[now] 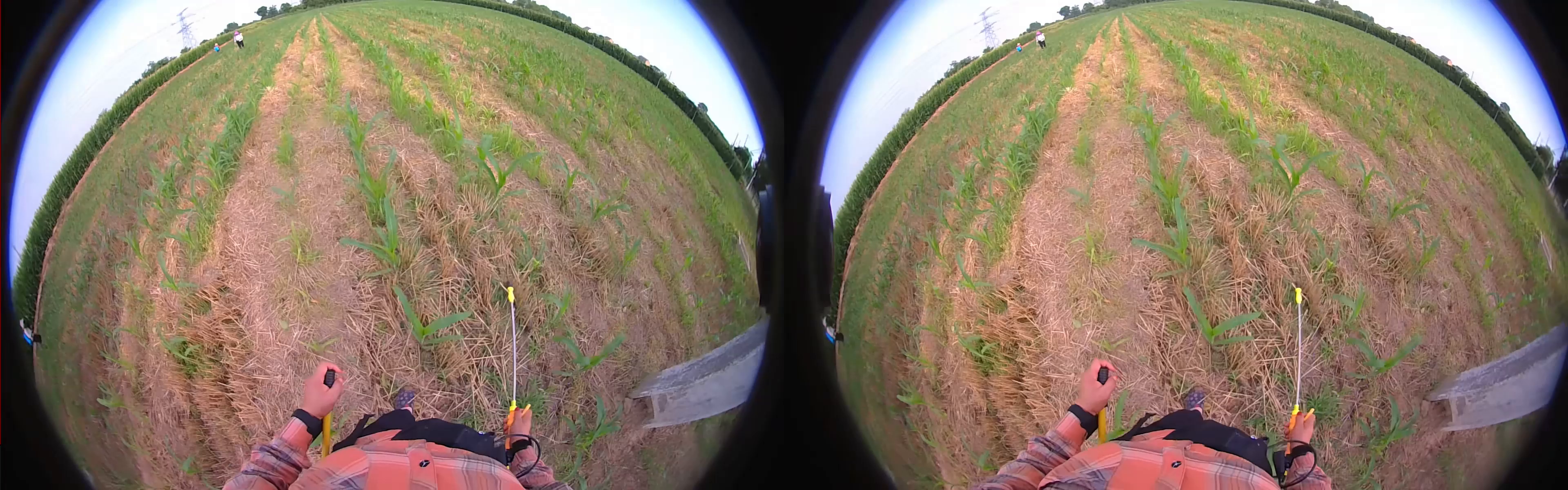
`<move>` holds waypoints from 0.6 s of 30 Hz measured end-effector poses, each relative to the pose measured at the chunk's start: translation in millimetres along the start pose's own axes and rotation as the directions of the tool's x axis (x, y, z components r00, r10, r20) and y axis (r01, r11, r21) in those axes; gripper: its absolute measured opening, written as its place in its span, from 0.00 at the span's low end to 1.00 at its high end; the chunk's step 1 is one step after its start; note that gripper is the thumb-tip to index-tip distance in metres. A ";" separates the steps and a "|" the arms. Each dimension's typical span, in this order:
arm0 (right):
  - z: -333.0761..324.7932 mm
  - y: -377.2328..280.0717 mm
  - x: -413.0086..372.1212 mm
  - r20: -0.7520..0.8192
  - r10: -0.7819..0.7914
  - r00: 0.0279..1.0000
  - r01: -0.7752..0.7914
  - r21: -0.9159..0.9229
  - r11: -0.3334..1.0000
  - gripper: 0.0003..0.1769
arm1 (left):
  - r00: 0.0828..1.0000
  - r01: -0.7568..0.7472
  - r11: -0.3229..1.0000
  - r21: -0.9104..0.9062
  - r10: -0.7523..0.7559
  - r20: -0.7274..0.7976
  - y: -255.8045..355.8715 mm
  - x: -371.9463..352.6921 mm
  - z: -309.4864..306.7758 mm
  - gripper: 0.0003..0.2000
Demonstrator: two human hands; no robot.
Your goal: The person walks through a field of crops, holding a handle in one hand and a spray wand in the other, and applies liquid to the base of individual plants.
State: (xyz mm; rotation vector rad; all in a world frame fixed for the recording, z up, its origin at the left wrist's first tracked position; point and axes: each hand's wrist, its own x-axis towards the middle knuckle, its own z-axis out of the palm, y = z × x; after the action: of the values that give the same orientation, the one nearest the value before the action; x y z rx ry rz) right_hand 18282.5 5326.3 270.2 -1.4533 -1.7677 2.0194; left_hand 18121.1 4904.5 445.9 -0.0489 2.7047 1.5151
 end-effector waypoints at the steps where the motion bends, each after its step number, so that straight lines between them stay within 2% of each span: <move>1: 18.2 -11.8 0.0 0.102 -0.069 0.992 0.074 -0.052 0.996 0.08 | 0.999 0.020 1.000 0.000 -0.020 0.046 2.4 5.2 -0.2 0.06; 3: 51.4 -29.9 8.8 0.269 -0.034 0.963 0.093 -0.210 0.973 0.09 | 0.997 0.048 0.992 -0.117 -0.054 -0.048 13.1 22.1 -4.3 0.06; 4: 69.2 -50.1 4.3 0.354 0.016 0.935 0.054 -0.185 0.981 0.09 | 0.998 0.062 0.992 -0.108 -0.065 -0.023 23.6 26.8 -10.4 0.06; 5: 83.5 -48.0 14.4 0.388 0.026 0.921 0.054 -0.194 0.980 0.09 | 0.999 -0.002 0.994 -0.111 -0.004 -0.054 37.6 29.0 -17.0 0.07; 6: 92.6 -69.5 12.7 0.480 0.086 0.873 0.098 -0.346 0.933 0.08 | 0.995 -0.068 0.991 -0.115 0.058 -0.084 44.2 34.0 -18.9 0.08; 7: 104.4 -91.8 8.1 0.531 0.133 0.837 0.131 -0.429 0.894 0.08 | 0.996 0.008 0.965 -0.262 -0.031 -0.083 32.3 31.0 -25.9 0.09; 9: 118.0 -105.7 16.4 0.625 0.182 0.759 0.125 -0.414 0.902 0.09 | 0.997 0.008 0.971 -0.241 -0.027 -0.077 61.9 28.2 -41.2 0.10; 11: 128.6 -120.5 28.5 0.715 0.145 0.684 0.191 -0.367 0.910 0.09 | 0.980 0.018 0.947 -0.321 -0.080 -0.180 80.7 35.2 -44.0 0.09; 15: 140.2 -125.7 86.6 0.753 0.080 0.653 0.263 -0.324 0.909 0.09 | 0.977 0.049 0.975 -0.216 -0.091 -0.191 64.3 80.1 5.9 0.08; 17: 140.5 -136.7 117.7 0.682 0.059 0.729 0.232 -0.327 0.916 0.10 | 0.971 0.057 0.984 -0.169 -0.094 -0.220 62.2 109.8 42.4 0.08; 18: 138.0 -129.6 145.5 0.669 0.003 0.743 0.216 -0.245 0.945 0.10 | 0.969 0.059 0.984 -0.167 -0.097 -0.228 70.0 122.2 56.3 0.08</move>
State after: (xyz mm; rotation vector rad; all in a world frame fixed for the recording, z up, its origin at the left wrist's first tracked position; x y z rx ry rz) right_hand 18045.8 5357.7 274.0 -0.6423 -2.4522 2.4740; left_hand 17996.9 4988.1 469.9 -0.3588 2.7057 1.8035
